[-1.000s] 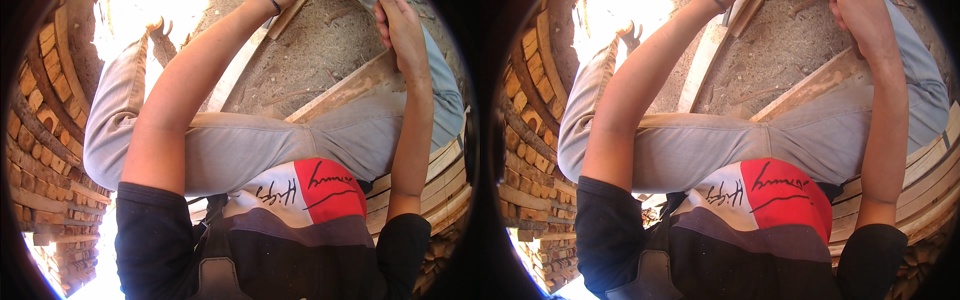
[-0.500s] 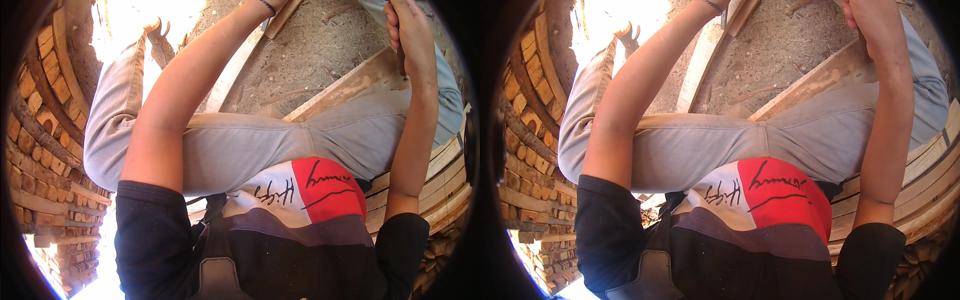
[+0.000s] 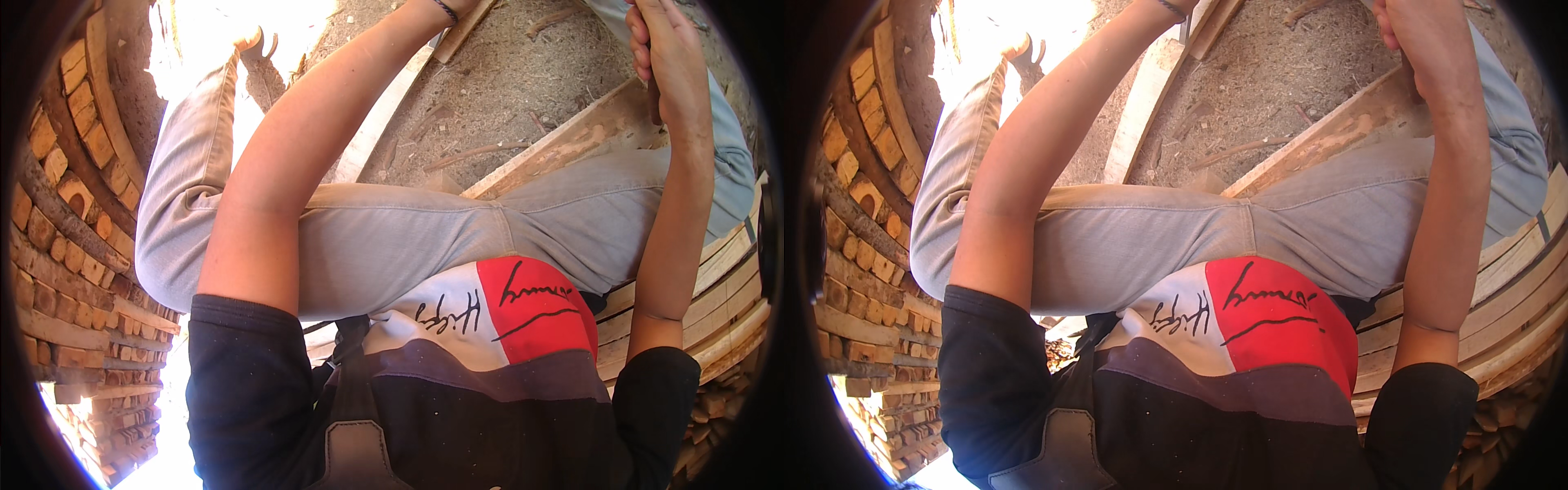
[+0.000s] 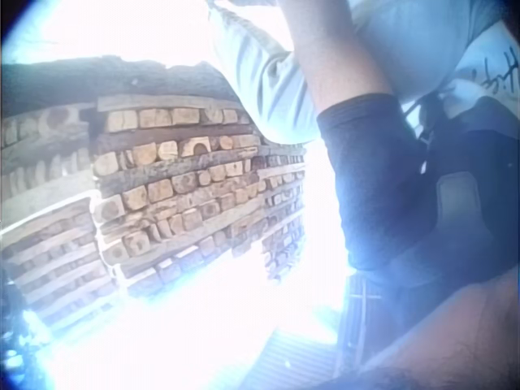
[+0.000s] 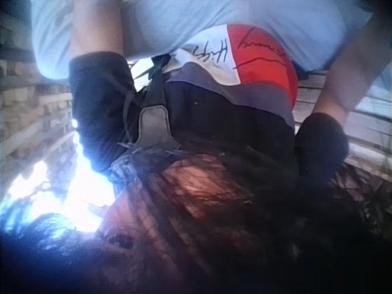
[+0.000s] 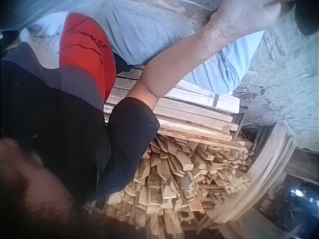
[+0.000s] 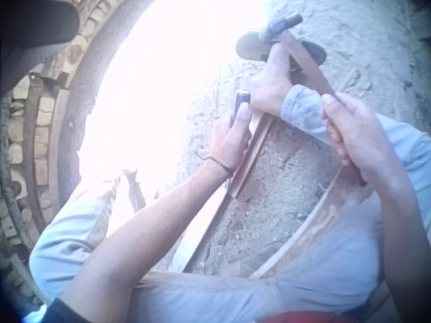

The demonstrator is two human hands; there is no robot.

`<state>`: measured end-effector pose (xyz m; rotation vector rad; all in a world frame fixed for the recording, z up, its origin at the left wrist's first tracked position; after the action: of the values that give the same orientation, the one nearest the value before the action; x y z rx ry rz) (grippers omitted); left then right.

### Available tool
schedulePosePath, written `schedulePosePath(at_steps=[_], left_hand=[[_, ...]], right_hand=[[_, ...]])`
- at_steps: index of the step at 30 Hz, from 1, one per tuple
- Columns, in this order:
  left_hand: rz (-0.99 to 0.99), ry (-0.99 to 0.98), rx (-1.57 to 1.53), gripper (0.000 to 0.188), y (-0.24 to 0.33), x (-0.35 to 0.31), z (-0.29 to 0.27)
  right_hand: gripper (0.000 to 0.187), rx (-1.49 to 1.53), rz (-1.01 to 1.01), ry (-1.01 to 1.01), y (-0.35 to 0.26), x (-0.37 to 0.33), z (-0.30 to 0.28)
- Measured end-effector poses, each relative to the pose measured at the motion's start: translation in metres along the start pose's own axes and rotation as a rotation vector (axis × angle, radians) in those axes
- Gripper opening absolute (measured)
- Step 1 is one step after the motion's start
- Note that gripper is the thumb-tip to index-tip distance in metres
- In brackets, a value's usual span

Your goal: The person shapes a piece of wood using a chisel and a hammer, striking the chisel with the hammer to remove material.

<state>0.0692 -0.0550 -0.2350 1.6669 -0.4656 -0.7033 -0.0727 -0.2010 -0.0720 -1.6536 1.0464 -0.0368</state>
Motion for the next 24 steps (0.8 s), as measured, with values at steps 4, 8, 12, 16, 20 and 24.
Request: schedulePosePath(at_steps=[4,8,12,16,20,24], left_hand=[[0.043,0.013,0.016,0.064,0.003,0.0,0.001],[0.119,-0.007,0.164,0.061,0.013,-0.004,0.002],[0.24,-0.01,0.071,0.059,0.025,-0.006,0.005],[0.206,0.0,0.124,0.059,0.026,-0.004,0.003],[0.092,-0.067,0.17,0.059,0.022,-0.006,0.006],[0.163,0.003,0.146,0.059,0.024,-0.008,0.004]], right_hand=[[0.026,0.002,0.064,0.001,0.008,0.003,-0.007],[0.03,-0.113,0.036,-0.115,0.022,0.013,-0.015],[0.033,-0.287,0.039,-0.169,0.02,0.014,-0.029],[0.037,-0.137,0.064,-0.147,-0.001,0.003,-0.043],[0.042,-0.278,0.105,-0.281,-0.003,0.006,-0.041],[0.046,-0.318,0.007,-0.355,0.013,0.016,-0.046]])
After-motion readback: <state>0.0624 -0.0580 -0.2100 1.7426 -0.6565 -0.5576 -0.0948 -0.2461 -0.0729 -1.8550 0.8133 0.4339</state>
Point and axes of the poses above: each hand's wrist, its own x-axis towards the middle knuckle, its own z-axis out of the palm, y = z × x, the point moved 4 cm from there along x, towards the middle knuckle, and after that the axes turned 4 degrees about z, right-handed, at the moved point
